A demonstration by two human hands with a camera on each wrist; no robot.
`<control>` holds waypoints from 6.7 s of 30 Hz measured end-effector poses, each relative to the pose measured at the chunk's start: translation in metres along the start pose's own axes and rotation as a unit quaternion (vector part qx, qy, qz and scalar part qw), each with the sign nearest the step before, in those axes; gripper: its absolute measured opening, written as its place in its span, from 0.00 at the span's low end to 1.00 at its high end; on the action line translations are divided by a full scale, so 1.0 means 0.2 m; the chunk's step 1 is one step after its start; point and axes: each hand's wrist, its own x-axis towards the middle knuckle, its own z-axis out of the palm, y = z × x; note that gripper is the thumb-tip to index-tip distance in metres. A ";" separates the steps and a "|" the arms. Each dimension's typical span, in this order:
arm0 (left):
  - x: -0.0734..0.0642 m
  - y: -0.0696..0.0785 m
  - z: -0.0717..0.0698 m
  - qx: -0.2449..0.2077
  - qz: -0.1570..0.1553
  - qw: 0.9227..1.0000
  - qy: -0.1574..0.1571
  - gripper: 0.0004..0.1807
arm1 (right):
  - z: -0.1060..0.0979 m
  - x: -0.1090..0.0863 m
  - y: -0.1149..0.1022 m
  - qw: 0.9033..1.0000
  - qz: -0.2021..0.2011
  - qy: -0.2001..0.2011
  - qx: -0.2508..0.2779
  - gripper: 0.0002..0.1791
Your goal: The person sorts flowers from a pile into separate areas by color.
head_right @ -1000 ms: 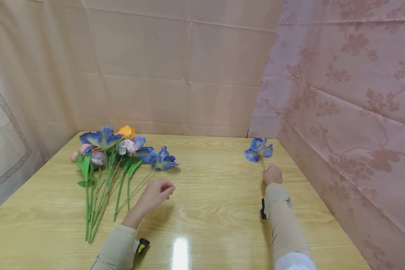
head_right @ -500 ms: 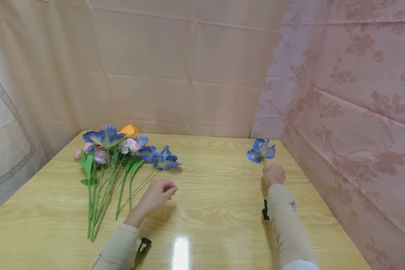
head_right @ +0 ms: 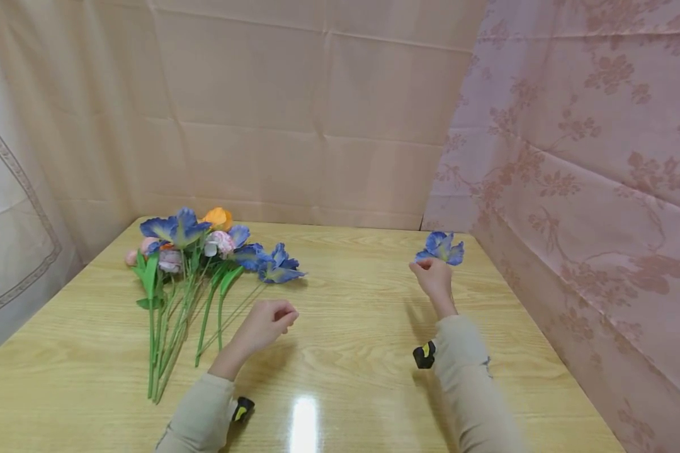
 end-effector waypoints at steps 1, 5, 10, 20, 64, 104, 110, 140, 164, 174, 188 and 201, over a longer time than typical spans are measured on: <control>0.00 0.00 0.00 0.001 0.000 1.000 0.002 0.05 | 0.01 -0.01 -0.03 1.000 -0.003 -0.002 0.013 0.17; 0.00 0.00 -0.01 0.002 -0.004 1.000 0.006 0.05 | 0.02 -0.07 -0.15 0.997 -0.020 -0.035 0.062 0.17; 0.00 0.00 -0.01 0.010 -0.006 1.000 0.004 0.06 | 0.05 -0.15 -0.22 0.994 -0.039 -0.064 0.077 0.16; 0.00 0.02 -0.03 0.000 -0.004 1.000 0.003 0.06 | 0.08 -0.26 -0.30 0.990 -0.078 -0.082 0.082 0.14; -0.17 -0.35 -0.48 0.200 -0.318 0.921 0.106 0.08 | 0.14 -0.34 -0.34 0.980 -0.098 -0.143 0.095 0.12; -0.17 -0.34 -0.51 0.191 -0.345 0.895 0.209 0.15 | 0.19 -0.37 -0.33 0.973 -0.106 -0.176 0.109 0.12; -0.17 -0.32 -0.52 0.178 -0.326 0.904 0.213 0.12 | 0.19 -0.38 -0.33 0.972 -0.112 -0.177 0.105 0.12; -0.10 0.00 -0.49 0.057 -0.127 0.959 0.246 0.07 | 0.27 -0.45 -0.37 0.963 -0.127 -0.208 0.118 0.10; -0.01 0.14 -0.17 -0.161 -0.079 0.978 0.105 0.02 | 0.40 -0.62 -0.48 0.917 -0.181 -0.307 0.179 0.16; 0.00 0.17 -0.06 -0.125 -0.031 0.989 0.072 0.02 | 0.41 -0.67 -0.52 0.895 -0.154 -0.319 0.271 0.11; 0.00 0.22 -0.01 -0.076 0.001 0.995 0.070 0.07 | 0.42 -0.67 -0.52 0.910 -0.151 -0.258 0.288 0.04; 0.00 0.22 0.00 -0.057 -0.009 0.997 0.051 0.07 | 0.42 -0.69 -0.51 0.921 -0.172 -0.246 0.250 0.02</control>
